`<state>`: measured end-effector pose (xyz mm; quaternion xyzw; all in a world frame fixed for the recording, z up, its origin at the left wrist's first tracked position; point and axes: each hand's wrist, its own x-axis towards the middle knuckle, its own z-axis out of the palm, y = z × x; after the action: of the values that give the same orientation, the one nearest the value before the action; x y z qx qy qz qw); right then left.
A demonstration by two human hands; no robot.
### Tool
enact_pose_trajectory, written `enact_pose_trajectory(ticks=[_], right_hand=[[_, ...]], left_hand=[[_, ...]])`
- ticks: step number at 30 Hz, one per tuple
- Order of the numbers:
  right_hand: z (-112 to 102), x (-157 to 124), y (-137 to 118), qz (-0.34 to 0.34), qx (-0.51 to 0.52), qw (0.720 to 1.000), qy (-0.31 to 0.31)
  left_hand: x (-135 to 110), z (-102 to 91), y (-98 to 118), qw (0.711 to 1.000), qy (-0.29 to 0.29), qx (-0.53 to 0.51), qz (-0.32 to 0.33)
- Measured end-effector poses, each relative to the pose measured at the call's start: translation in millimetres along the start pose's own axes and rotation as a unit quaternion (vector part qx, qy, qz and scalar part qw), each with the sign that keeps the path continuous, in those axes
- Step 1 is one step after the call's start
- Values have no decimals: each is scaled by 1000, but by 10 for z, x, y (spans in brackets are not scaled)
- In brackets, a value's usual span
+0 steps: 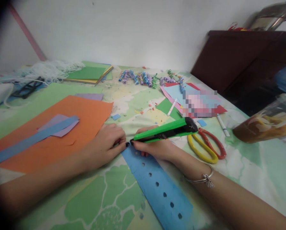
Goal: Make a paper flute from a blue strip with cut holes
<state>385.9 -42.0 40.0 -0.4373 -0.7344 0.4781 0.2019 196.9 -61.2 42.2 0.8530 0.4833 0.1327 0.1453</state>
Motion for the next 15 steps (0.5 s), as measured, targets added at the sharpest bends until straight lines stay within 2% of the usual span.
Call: enact_pose_trajectory(ticks=[7, 15], right_hand=[[-27, 9, 50, -10, 21, 1000, -19], [3, 4, 8, -7, -3, 1000, 6]], left_hand=[[-16, 13, -5, 1000, -3, 2, -3], [1, 16, -6, 1000, 1, 4, -5]])
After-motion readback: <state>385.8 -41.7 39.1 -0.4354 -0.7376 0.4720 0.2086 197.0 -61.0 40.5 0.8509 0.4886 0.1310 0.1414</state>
